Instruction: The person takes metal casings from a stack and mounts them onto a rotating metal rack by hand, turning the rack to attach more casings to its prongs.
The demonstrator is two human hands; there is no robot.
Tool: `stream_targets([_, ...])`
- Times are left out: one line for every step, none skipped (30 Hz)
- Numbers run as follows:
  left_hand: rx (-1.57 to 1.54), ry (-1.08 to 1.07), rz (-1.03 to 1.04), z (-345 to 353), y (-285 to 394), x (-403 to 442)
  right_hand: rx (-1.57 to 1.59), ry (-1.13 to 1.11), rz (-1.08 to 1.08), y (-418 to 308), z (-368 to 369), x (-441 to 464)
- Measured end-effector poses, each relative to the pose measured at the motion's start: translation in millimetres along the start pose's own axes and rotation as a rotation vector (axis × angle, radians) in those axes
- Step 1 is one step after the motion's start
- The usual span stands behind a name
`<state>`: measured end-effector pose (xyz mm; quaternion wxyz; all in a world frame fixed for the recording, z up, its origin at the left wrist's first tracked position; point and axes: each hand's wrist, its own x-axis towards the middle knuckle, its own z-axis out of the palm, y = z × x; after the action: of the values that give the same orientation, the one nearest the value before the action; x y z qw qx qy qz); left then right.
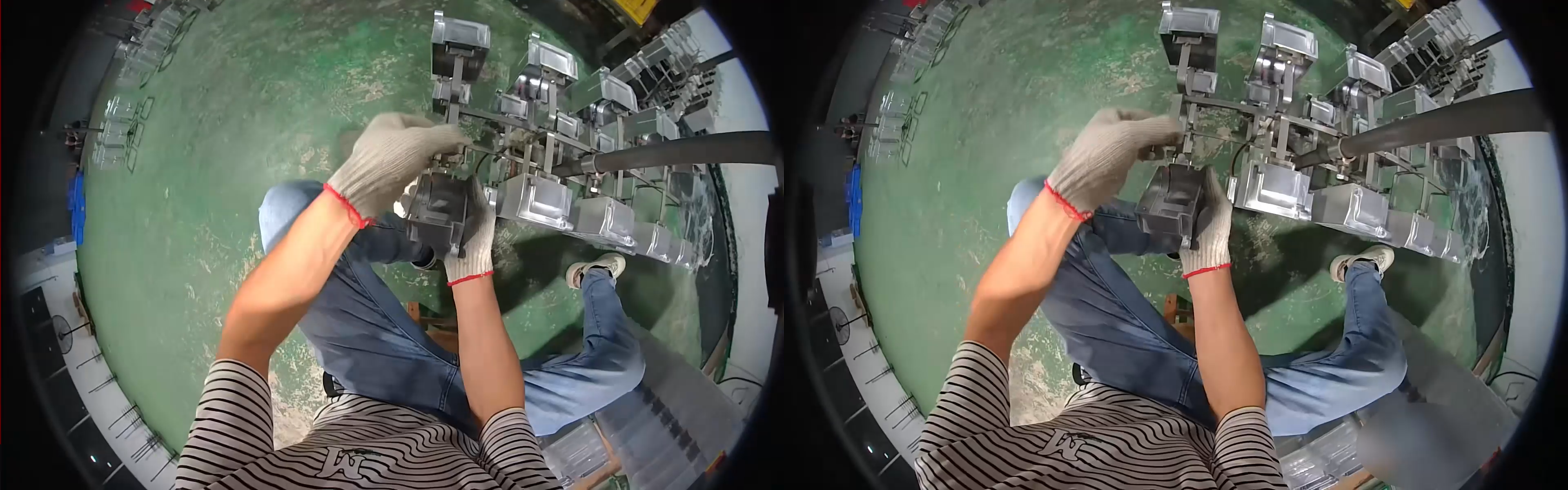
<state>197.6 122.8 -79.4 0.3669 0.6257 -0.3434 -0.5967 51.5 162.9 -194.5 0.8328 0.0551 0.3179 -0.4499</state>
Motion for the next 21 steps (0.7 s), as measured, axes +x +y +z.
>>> stream_targets([0.025,0.021,-0.010,2,4,1,0.022,-0.028,0.005,0,0,1])
stream_targets([0.116,-0.008,0.044,-1,5,3,0.044,-0.055,0.010,0,0,1])
stream_targets([0.207,-0.040,0.097,-6,6,6,0.068,-0.079,0.012,0,-1,1])
stream_targets([0.164,-0.061,0.052,-6,11,5,0.093,-0.104,0.013,0,-1,0])
stream_targets([0.122,-0.081,0.006,-5,17,5,0.113,-0.077,0.040,-1,2,2])
stream_targets([0.145,-0.068,-0.006,-5,16,8,0.092,-0.083,0.028,-1,3,4])
stream_targets([0.169,-0.053,-0.017,-5,15,11,0.070,-0.091,0.017,-1,4,5])
stream_targets([0.194,-0.038,-0.029,-5,16,11,0.049,-0.099,0.006,-1,5,5])
stream_targets([0.162,-0.035,-0.025,-4,18,9,0.032,-0.087,0.032,0,7,4])
stream_targets([0.147,-0.037,-0.028,-4,16,11,0.060,-0.107,0.044,0,9,3])
stream_targets([0.132,-0.037,-0.028,-5,13,14,0.086,-0.131,0.055,0,10,1])
stream_targets([0.116,-0.037,-0.028,-6,11,15,0.111,-0.153,0.065,0,10,0])
stream_targets([0.189,-0.026,-0.004,-4,17,11,0.107,-0.175,0.030,2,9,2])
stream_targets([0.219,-0.015,-0.014,-4,17,11,0.103,-0.192,-0.004,4,6,3])
stream_targets([0.248,-0.005,-0.024,-4,17,12,0.098,-0.209,-0.039,6,3,3])
stream_targets([0.279,0.007,-0.028,-4,18,13,0.057,-0.198,-0.068,7,3,3])
stream_targets([0.298,0.013,-0.023,-3,20,12,0.017,-0.189,-0.097,8,4,3])
stream_targets([0.318,0.020,-0.020,-2,22,11,-0.022,-0.180,-0.126,8,4,3])
stream_targets([0.339,0.027,-0.017,-1,23,11,-0.015,-0.175,-0.107,8,5,3])
stream_targets([0.348,0.023,-0.026,-2,24,11,-0.006,-0.171,-0.091,7,7,2])
stream_targets([0.357,0.019,-0.035,-2,24,12,0.003,-0.166,-0.075,5,8,2])
